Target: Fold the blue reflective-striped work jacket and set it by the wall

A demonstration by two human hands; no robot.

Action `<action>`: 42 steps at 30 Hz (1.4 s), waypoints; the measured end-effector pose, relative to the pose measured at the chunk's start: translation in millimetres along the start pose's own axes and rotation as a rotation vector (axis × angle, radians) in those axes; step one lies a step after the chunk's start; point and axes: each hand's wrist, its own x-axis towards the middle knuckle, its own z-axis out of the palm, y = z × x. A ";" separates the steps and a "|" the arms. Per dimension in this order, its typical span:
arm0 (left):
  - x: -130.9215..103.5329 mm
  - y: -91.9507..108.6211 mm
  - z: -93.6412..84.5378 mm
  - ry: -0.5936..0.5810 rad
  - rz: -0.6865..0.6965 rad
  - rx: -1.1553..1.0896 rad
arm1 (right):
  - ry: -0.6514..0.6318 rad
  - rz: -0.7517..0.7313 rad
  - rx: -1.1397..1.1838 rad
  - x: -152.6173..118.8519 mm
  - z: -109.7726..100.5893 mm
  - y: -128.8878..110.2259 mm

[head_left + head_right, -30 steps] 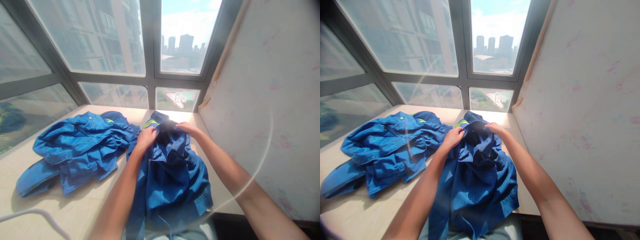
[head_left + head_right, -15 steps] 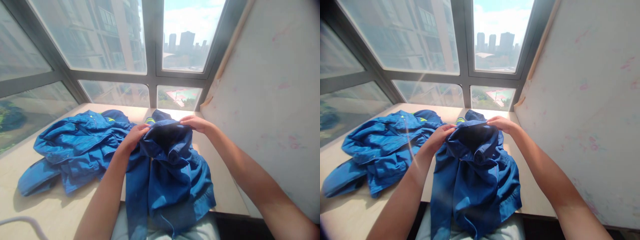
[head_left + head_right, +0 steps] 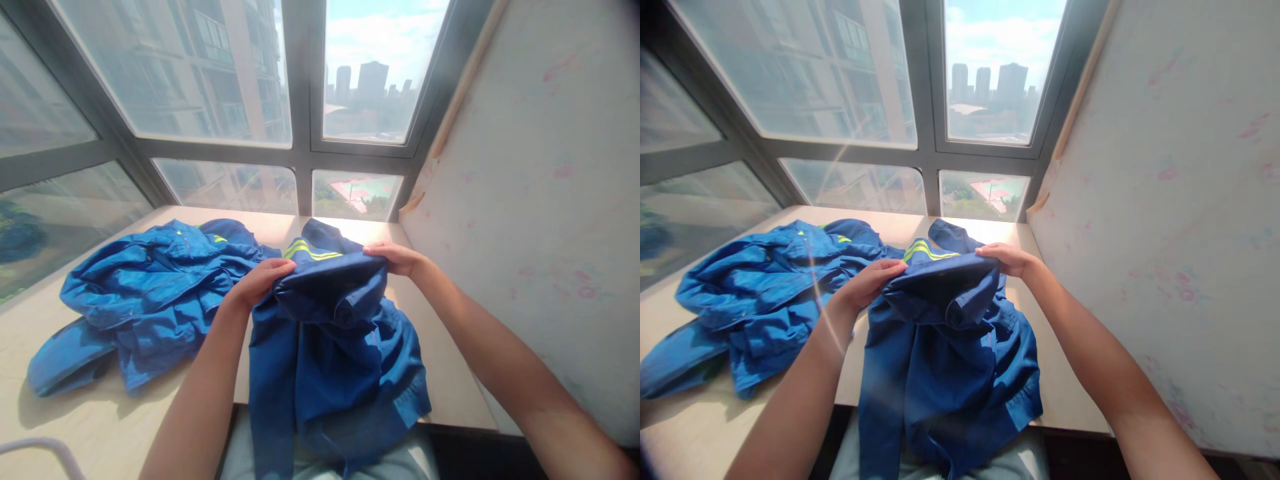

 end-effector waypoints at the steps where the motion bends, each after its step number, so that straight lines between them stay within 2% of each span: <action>1: 4.0 -2.4 0.7 0.053 0.017 -0.056 | 0.014 -0.033 0.044 0.8 0.1 1.7; 5: 19.8 -12.9 5.9 0.231 0.065 -0.304 | 0.156 -0.173 0.243 5.0 -0.7 9.9; 8: 24.0 -22.1 10.8 0.249 0.109 -0.499 | 0.260 -0.201 0.391 9.6 -2.4 22.3; 11: 24.2 -34.3 16.8 0.248 0.155 -0.597 | 0.341 -0.166 0.504 15.9 -3.4 41.4; 14: 27.3 -46.1 22.8 0.297 0.187 -0.579 | 0.424 -0.119 0.554 23.1 -4.2 60.6; 17: 33.4 -50.7 27.7 0.370 0.210 -0.541 | 0.437 -0.120 0.526 27.7 -4.7 70.7; 21: 39.6 -43.4 32.7 0.405 0.255 -0.548 | 0.405 -0.182 0.494 27.0 -2.0 63.9; 25: 44.0 -39.6 33.5 0.402 0.268 -0.575 | 0.377 -0.346 0.513 26.3 4.1 49.2; 28: 47.6 -49.3 29.6 0.452 0.260 -0.396 | 0.449 -0.414 0.579 29.8 4.7 46.9; 30: 48.8 -59.2 26.1 0.495 0.268 -0.237 | 0.482 -0.372 0.578 32.1 2.4 51.3; 32: 48.6 -68.0 23.2 0.516 0.273 -0.151 | 0.519 -0.260 0.537 32.1 -0.3 59.3; 35: 47.7 -75.7 21.5 0.522 0.275 -0.145 | 0.563 -0.026 0.505 25.8 -0.9 73.8; 37: 48.3 -77.7 22.4 0.527 0.272 -0.157 | 0.534 0.070 0.541 19.0 1.8 82.1; 39: 50.1 -78.4 24.4 0.535 0.275 -0.170 | 0.473 0.068 0.598 13.5 5.7 87.7; 42: 52.9 -77.6 28.2 0.560 0.297 -0.162 | 0.427 -0.018 0.631 12.5 10.4 90.2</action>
